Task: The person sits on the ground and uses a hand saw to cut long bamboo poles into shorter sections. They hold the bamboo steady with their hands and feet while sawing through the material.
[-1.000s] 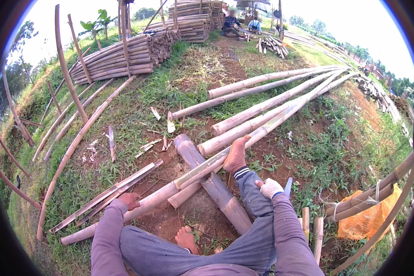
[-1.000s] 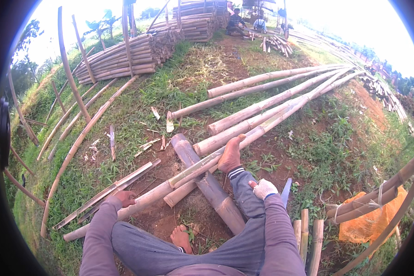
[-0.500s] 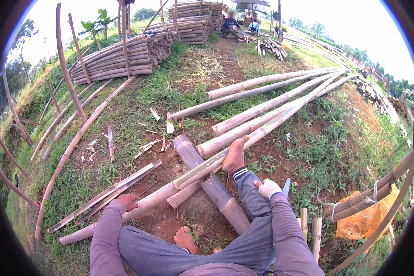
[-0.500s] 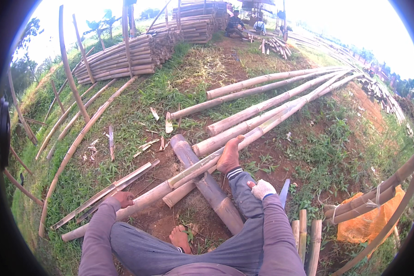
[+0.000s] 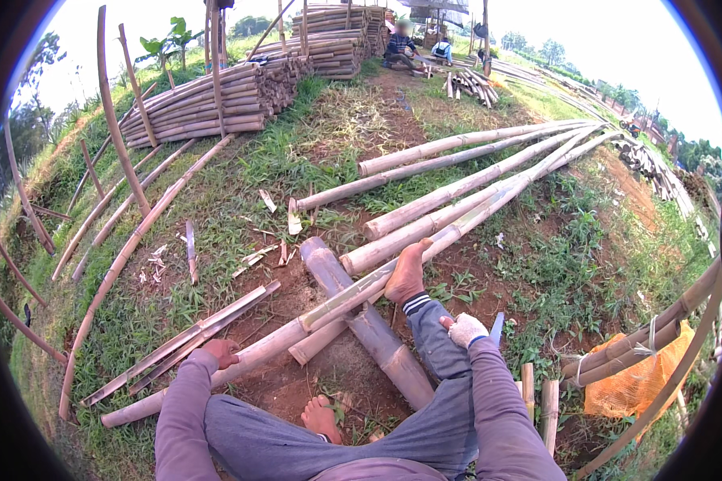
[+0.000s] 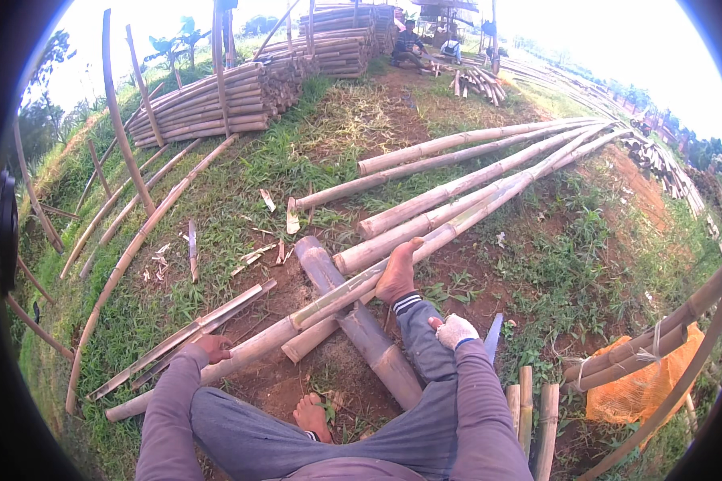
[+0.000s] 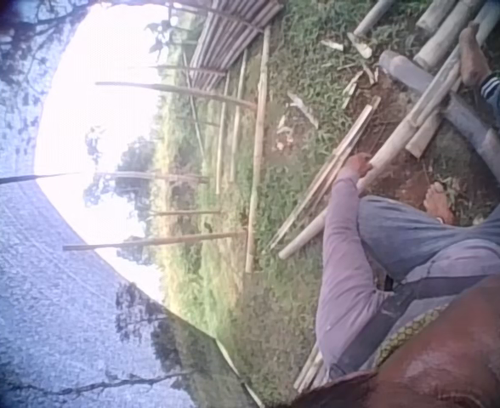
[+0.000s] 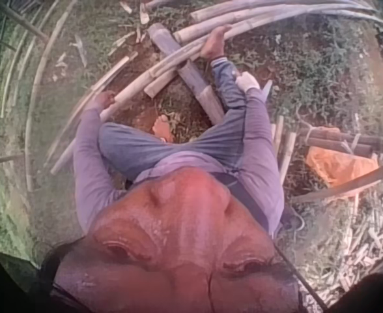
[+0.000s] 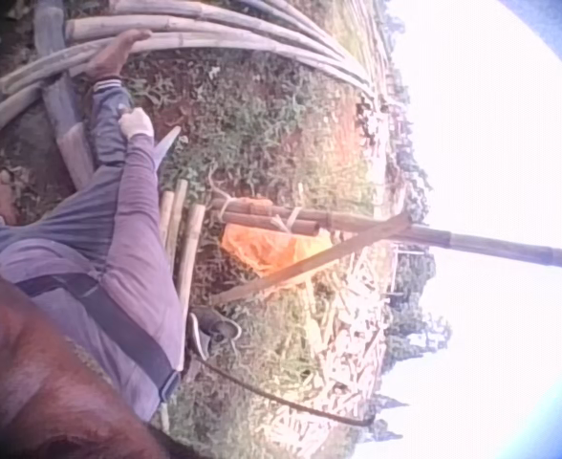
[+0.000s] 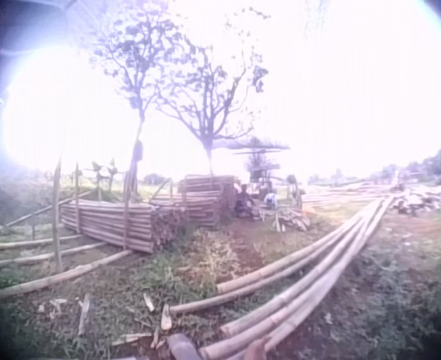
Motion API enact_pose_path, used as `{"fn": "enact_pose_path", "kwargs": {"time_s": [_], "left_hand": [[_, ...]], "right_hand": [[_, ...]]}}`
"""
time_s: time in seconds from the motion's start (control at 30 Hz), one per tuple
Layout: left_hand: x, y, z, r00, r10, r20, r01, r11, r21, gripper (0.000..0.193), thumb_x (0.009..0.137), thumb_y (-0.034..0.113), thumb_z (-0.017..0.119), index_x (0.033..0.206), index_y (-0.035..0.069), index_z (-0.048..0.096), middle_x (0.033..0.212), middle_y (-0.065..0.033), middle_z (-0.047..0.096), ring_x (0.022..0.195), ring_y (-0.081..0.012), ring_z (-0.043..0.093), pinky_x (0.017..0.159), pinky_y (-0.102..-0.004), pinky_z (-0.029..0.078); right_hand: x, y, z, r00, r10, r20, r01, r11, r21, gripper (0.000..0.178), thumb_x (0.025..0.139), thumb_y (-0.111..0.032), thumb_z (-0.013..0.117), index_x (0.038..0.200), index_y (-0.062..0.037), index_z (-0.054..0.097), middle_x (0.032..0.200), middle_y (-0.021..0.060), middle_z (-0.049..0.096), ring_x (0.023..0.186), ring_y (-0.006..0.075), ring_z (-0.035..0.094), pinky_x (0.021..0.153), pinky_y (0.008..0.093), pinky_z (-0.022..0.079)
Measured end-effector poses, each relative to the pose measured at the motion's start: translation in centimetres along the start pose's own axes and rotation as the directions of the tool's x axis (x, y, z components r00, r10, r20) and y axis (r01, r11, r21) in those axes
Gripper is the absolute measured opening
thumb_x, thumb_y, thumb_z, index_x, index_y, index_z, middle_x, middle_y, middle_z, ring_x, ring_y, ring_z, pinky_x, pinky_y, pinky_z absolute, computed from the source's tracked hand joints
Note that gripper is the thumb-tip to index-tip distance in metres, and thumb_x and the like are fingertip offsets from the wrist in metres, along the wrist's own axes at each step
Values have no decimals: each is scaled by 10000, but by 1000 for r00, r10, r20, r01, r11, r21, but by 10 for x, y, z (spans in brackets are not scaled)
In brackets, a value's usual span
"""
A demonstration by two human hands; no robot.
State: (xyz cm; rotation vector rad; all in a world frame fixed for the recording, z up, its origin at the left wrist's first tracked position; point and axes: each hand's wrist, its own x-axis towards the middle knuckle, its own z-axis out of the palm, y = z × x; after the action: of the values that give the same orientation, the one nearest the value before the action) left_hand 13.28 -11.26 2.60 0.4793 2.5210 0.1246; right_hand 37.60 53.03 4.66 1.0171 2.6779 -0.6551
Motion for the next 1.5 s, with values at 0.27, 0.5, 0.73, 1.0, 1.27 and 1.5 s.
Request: {"fn": "enact_pose_path", "kwargs": {"time_s": [0.27, 0.5, 0.73, 1.0, 1.27, 1.5], "left_hand": [[1, -4, 2, 1000, 12, 18, -12, 1000, -14, 614, 959, 513, 747, 1470, 181, 670, 1351, -178, 746, 1275, -357, 698, 1107, -458, 530], [0, 0, -2, 1000, 28, -13, -28, 1000, -15, 603, 951, 516, 753, 1451, 188, 683, 1315, -183, 760, 1237, -350, 716, 1076, -461, 545], [-9, 3, -6, 1000, -3, 17, 3, 1000, -3, 632, 965, 532, 737, 1467, 153, 671, 1376, -184, 734, 1295, -369, 686, 1126, -460, 522], [-10, 4, -7, 1000, 8, 4, -8, 1000, -16, 619, 958, 523, 747, 1468, 181, 674, 1346, -195, 748, 1280, -361, 698, 1121, -466, 524], [-4, -5, -1, 1000, 11, -3, -11, 1000, -10, 636, 954, 529, 747, 1477, 175, 666, 1311, -200, 761, 1258, -356, 711, 1110, -456, 533], [-3, -5, -1, 1000, 2, 8, -2, 1000, -24, 635, 953, 523, 746, 1483, 185, 661, 1260, -197, 781, 1230, -351, 725, 1100, -456, 539]], "right_hand": [[-2, -2, 0, 1000, -4, 5, 4, 1000, -31, 854, 1029, -741, 521, 1264, 52, 734, 1296, 342, 707, 1295, 470, 656, 1093, 540, 516], [-6, -6, -6, 1000, 8, 17, -7, 999, -40, 859, 1031, -745, 513, 1279, 51, 725, 1298, 335, 709, 1295, 463, 659, 1093, 537, 520], [-6, -5, -3, 1000, -4, -3, 4, 1000, -28, 860, 1030, -744, 521, 1261, 56, 734, 1278, 340, 715, 1285, 466, 665, 1085, 535, 526], [3, 2, 4, 1000, -8, -1, 8, 998, -63, 848, 1032, -738, 523, 1255, 53, 731, 1273, 335, 718, 1282, 467, 663, 1083, 536, 520], [0, -2, -1, 1000, -1, 23, 2, 999, -42, 851, 1031, -740, 523, 1258, 53, 733, 1280, 337, 715, 1288, 466, 661, 1088, 537, 517], [1, 1, 0, 1000, -9, 7, 9, 999, -38, 847, 1030, -737, 529, 1249, 54, 740, 1271, 342, 716, 1284, 470, 663, 1085, 540, 520]]}}
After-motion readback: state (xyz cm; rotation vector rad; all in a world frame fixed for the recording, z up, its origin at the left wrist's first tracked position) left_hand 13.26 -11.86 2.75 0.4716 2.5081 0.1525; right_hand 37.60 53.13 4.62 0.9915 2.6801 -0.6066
